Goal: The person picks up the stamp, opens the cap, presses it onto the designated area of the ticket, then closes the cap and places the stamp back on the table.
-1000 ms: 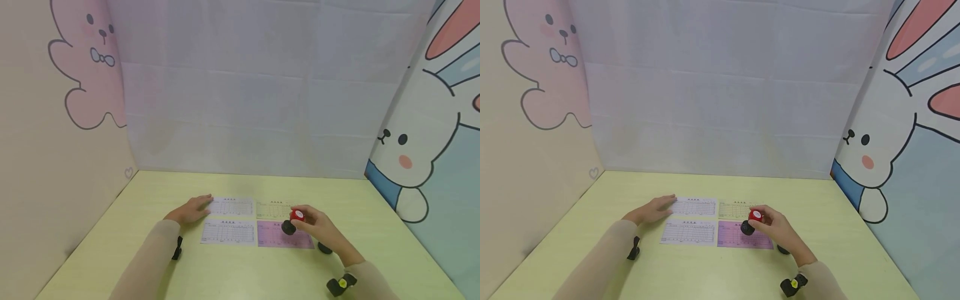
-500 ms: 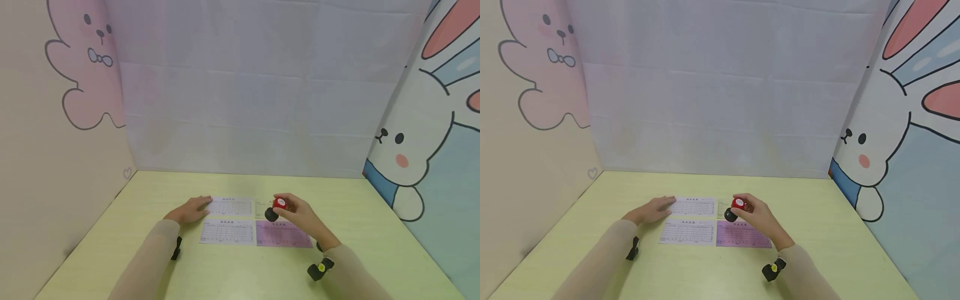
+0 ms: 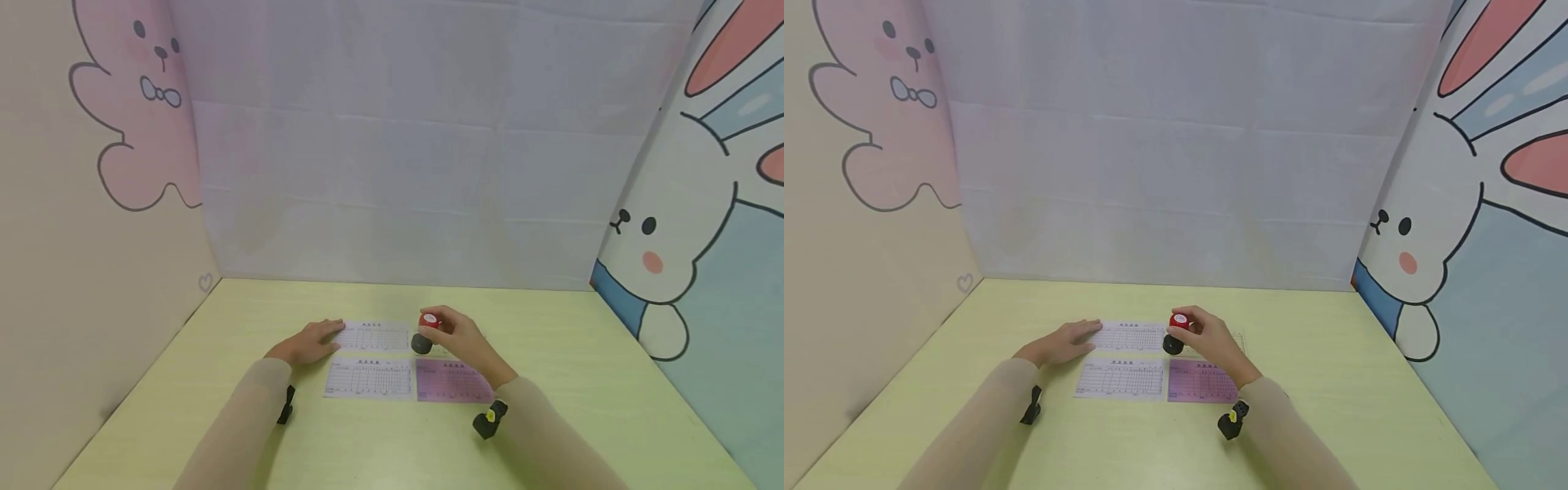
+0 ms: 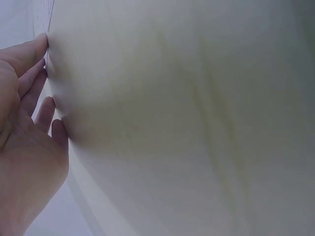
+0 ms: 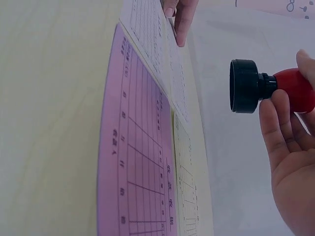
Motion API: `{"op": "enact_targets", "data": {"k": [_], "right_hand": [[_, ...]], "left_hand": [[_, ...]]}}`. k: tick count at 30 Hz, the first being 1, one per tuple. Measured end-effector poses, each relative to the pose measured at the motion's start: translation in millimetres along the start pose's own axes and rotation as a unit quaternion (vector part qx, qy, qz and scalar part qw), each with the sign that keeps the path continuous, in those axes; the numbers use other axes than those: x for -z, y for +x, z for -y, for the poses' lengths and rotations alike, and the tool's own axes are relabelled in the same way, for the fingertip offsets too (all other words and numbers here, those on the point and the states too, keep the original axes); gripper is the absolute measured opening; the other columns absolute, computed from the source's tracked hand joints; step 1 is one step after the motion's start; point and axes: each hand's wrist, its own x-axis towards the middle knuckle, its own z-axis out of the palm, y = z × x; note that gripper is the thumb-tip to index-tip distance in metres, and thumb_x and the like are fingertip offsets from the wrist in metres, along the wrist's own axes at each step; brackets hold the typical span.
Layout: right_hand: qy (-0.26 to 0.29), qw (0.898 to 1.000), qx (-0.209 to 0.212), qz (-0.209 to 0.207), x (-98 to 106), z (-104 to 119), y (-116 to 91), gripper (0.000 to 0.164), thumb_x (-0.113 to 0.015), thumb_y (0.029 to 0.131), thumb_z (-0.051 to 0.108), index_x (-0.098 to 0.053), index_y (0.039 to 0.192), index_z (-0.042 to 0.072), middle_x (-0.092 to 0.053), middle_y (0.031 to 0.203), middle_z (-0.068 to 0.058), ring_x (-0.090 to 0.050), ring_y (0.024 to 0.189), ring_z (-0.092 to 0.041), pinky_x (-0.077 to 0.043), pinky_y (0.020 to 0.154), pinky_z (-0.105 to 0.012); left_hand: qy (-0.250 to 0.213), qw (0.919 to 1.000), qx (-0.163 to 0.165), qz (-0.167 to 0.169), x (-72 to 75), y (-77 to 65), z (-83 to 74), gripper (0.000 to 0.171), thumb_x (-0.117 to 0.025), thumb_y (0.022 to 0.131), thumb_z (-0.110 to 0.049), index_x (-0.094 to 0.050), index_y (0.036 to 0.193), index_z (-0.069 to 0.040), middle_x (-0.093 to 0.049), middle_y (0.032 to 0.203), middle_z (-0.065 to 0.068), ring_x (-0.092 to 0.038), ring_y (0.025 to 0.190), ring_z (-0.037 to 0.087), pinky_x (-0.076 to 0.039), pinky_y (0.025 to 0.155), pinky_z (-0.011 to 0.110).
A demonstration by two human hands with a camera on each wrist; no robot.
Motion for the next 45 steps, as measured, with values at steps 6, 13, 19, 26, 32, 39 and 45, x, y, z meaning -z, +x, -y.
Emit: {"op": "enact_targets", "data": {"k": [6, 13, 19, 26, 32, 39, 45], "right_hand": [[-0.014, 1.0, -0.01, -0.013, -15, -6, 11, 0.047, -0.074, 0.092, 0.037, -0.061, 0.135, 0.021, -0.067, 0.108, 0.0, -0.061, 0.089, -0.018, -0.051, 0.074, -0.031], [0.004, 1.0, -0.015, -0.018, -26, -11, 16, 0.043, -0.072, 0.093, 0.038, -0.062, 0.132, 0.023, -0.067, 0.112, 0.002, -0.063, 0.093, -0.018, -0.052, 0.078, -0.034], [-0.013, 1.0, -0.01, -0.017, -36, -10, 26, 0.045, -0.073, 0.092, 0.038, -0.062, 0.134, 0.024, -0.067, 0.111, 0.003, -0.063, 0.092, -0.018, -0.052, 0.076, -0.035], [-0.044, 0.999, -0.029, -0.01, -45, -14, 35, 0.047, -0.072, 0.092, 0.041, -0.062, 0.134, 0.024, -0.064, 0.12, 0.005, -0.06, 0.096, -0.016, -0.052, 0.076, -0.034], [-0.058, 0.998, -0.038, -0.008, -48, -13, 37, 0.05, -0.072, 0.092, 0.042, -0.062, 0.136, 0.02, -0.065, 0.12, 0.004, -0.061, 0.096, -0.017, -0.052, 0.076, -0.035], [-0.068, 0.997, -0.046, 0.003, -50, -13, 39, 0.051, -0.071, 0.093, 0.041, -0.062, 0.137, 0.018, -0.066, 0.119, 0.003, -0.061, 0.096, -0.016, -0.052, 0.076, -0.034], [-0.076, 0.996, -0.039, 0.003, -50, -15, 40, 0.05, -0.071, 0.093, 0.04, -0.062, 0.137, 0.016, -0.066, 0.121, 0.002, -0.061, 0.095, -0.017, -0.052, 0.075, -0.034]], "left_hand": [[-0.005, 1.0, 0.001, -0.004, 1.6, -0.2, 0.0, 0.053, -0.054, 0.104, -0.017, -0.039, 0.152, 0.001, -0.029, 0.16, 0.02, -0.017, 0.148, 0.045, -0.013, 0.118, 0.06], [-0.007, 0.9999, -0.007, -0.004, -0.8, 2.2, 5.0, 0.053, -0.054, 0.104, -0.017, -0.039, 0.151, 0.001, -0.03, 0.16, 0.019, -0.017, 0.148, 0.045, -0.013, 0.118, 0.06], [-0.013, 0.9999, 0.004, -0.005, -1.7, 2.3, 8.4, 0.053, -0.055, 0.104, -0.019, -0.039, 0.152, -0.002, -0.03, 0.16, 0.018, -0.016, 0.148, 0.044, -0.012, 0.118, 0.06], [-0.016, 0.9999, 0.001, -0.001, 0.7, 1.5, 5.4, 0.053, -0.054, 0.104, -0.018, -0.039, 0.152, 0.0, -0.029, 0.16, 0.019, -0.015, 0.148, 0.045, -0.012, 0.118, 0.06], [-0.016, 0.9999, -0.003, 0.001, 1.1, 2.7, 5.4, 0.054, -0.055, 0.104, -0.018, -0.039, 0.152, 0.001, -0.03, 0.159, 0.02, -0.016, 0.147, 0.046, -0.013, 0.118, 0.06], [-0.023, 0.9997, 0.001, -0.003, 1.0, 1.5, 6.7, 0.053, -0.055, 0.104, -0.017, -0.039, 0.152, 0.0, -0.03, 0.16, 0.019, -0.016, 0.148, 0.045, -0.013, 0.118, 0.06], [-0.025, 0.9997, 0.0, -0.004, 0.2, 2.1, 7.2, 0.053, -0.055, 0.104, -0.016, -0.039, 0.151, 0.001, -0.03, 0.159, 0.02, -0.016, 0.148, 0.045, -0.012, 0.118, 0.06]]}}
